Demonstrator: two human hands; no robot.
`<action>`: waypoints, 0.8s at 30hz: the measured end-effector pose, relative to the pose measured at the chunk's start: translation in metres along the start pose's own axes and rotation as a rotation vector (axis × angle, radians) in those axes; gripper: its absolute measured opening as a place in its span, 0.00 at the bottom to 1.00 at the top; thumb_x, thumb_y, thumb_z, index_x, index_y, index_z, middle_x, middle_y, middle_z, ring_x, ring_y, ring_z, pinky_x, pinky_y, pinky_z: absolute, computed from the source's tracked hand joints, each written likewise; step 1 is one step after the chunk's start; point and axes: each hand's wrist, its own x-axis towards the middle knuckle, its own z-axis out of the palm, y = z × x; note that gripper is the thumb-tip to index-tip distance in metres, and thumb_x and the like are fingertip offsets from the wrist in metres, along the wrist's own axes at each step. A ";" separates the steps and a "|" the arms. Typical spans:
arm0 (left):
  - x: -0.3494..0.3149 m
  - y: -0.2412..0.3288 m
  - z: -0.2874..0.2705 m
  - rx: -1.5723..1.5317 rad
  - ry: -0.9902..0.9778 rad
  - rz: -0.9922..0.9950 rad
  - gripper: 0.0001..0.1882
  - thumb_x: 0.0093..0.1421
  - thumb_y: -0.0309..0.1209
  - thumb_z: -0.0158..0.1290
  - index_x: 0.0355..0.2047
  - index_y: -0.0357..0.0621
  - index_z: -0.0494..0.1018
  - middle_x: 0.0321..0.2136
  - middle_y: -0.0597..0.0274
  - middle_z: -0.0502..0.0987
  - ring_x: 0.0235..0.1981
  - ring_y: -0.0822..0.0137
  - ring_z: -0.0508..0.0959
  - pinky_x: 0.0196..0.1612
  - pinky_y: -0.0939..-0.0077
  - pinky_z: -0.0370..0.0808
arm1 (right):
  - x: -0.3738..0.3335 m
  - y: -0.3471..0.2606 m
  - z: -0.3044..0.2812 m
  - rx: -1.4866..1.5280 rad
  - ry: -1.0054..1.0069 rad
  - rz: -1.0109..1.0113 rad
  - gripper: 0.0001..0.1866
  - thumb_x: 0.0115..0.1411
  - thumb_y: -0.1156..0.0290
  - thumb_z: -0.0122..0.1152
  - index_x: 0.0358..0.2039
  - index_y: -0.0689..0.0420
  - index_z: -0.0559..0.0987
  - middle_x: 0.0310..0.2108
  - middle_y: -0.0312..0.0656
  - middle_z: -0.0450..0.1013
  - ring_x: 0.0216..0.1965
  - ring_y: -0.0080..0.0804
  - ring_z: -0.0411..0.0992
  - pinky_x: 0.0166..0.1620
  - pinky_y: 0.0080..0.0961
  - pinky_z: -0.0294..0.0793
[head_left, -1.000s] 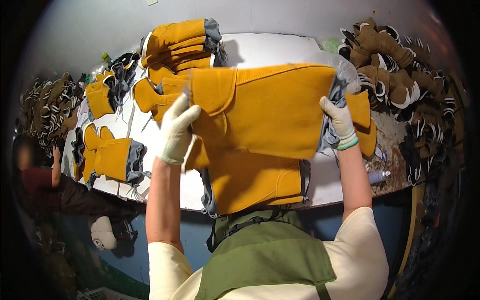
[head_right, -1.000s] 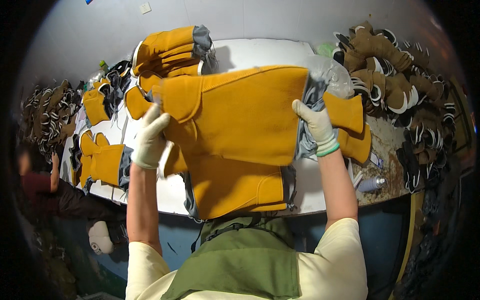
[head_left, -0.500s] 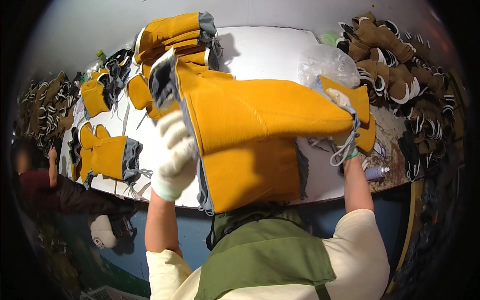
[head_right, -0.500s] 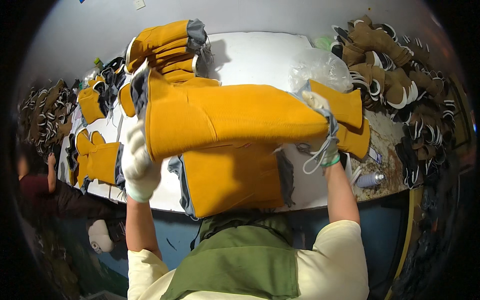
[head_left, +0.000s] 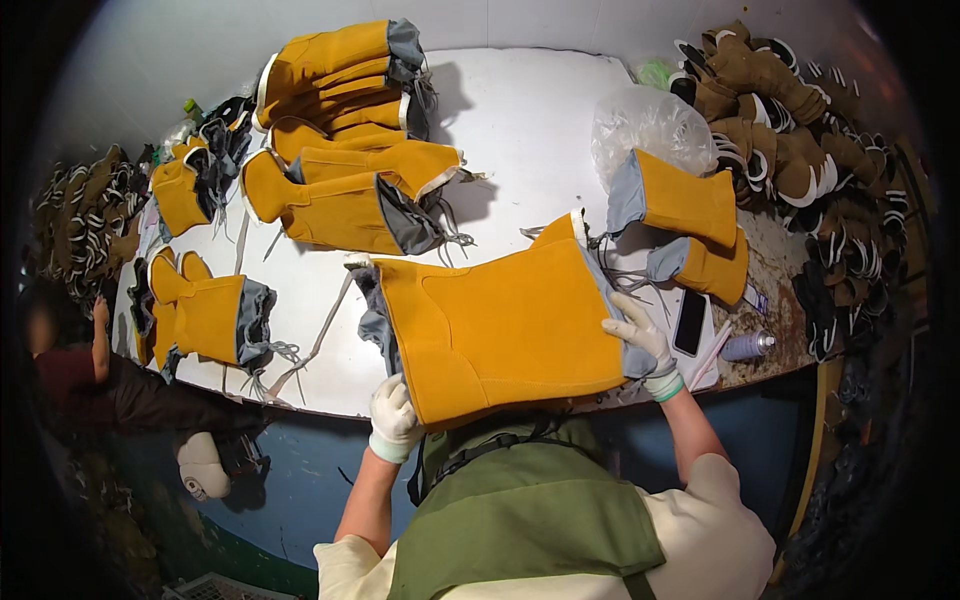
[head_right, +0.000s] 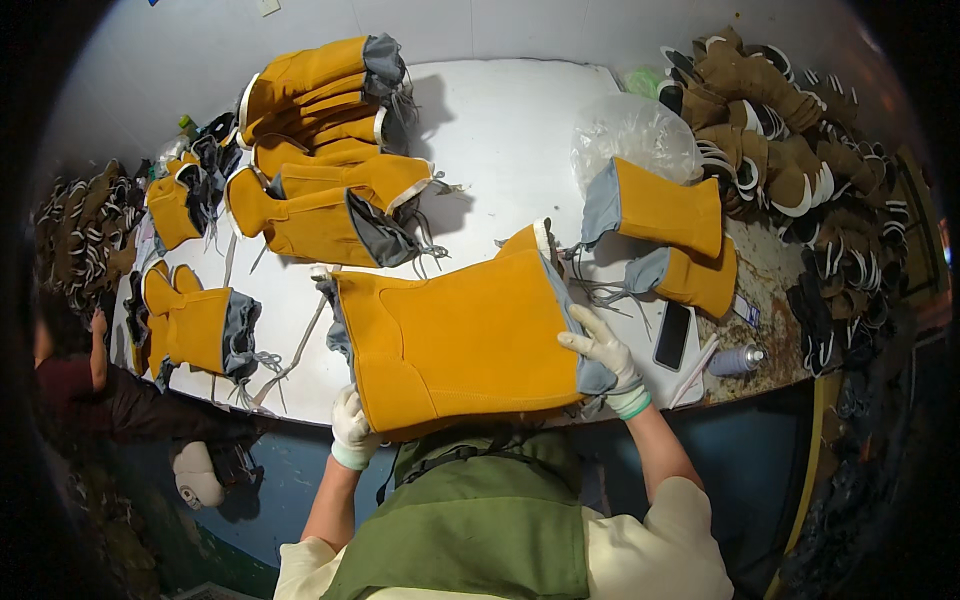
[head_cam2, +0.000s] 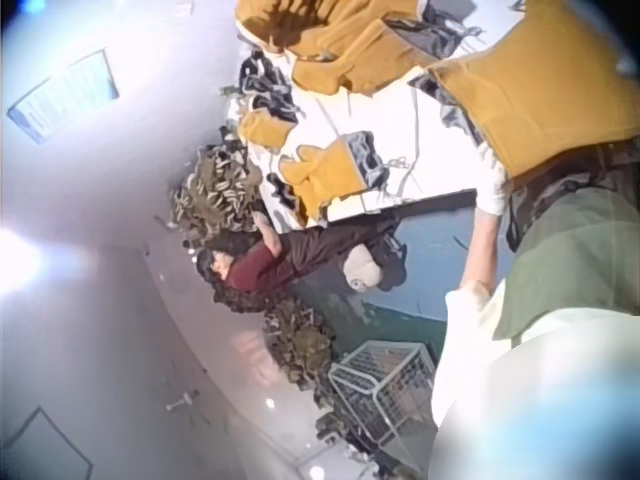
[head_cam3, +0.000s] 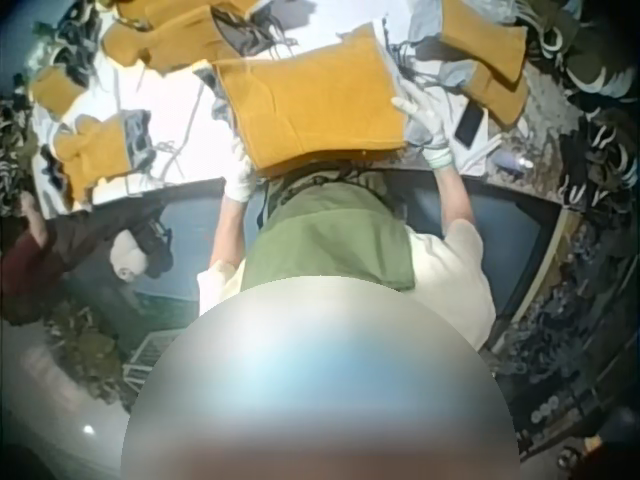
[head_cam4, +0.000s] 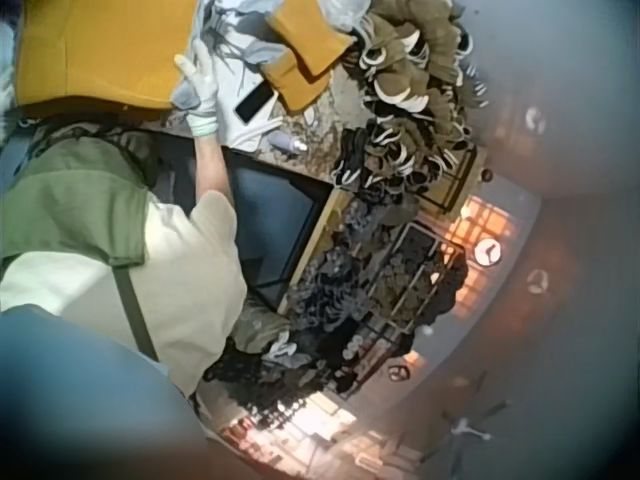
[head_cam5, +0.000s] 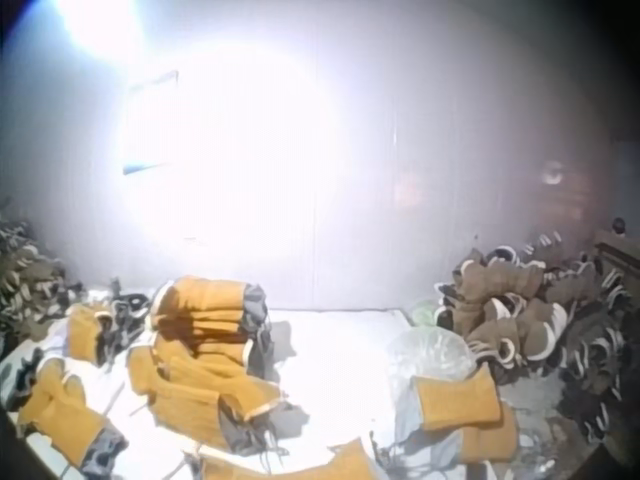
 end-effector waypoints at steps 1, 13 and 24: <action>-0.007 0.002 0.001 -0.064 -0.043 -0.056 0.15 0.39 0.22 0.56 0.31 0.44 0.76 0.37 0.58 0.78 0.38 0.50 0.77 0.39 0.61 0.77 | 0.000 0.000 -0.002 -0.001 -0.022 0.052 0.33 0.57 0.78 0.61 0.63 0.67 0.62 0.58 0.44 0.65 0.55 0.30 0.68 0.57 0.23 0.68; 0.031 0.044 -0.030 -1.234 0.064 -1.170 0.30 0.56 0.19 0.48 0.61 0.31 0.59 0.54 0.54 0.69 0.57 0.65 0.69 0.60 0.72 0.65 | 0.015 0.016 -0.029 0.604 -0.354 0.088 0.16 0.64 0.74 0.50 0.51 0.65 0.71 0.48 0.47 0.73 0.51 0.34 0.72 0.57 0.29 0.70; -0.083 0.053 -0.010 -0.846 0.211 -0.856 0.24 0.54 0.15 0.56 0.52 0.37 0.66 0.46 0.57 0.74 0.46 0.70 0.74 0.50 0.77 0.71 | -0.042 0.014 -0.014 -0.238 -0.119 -0.246 0.12 0.41 0.83 0.69 0.18 0.55 0.72 0.25 0.34 0.70 0.39 0.28 0.66 0.54 0.31 0.59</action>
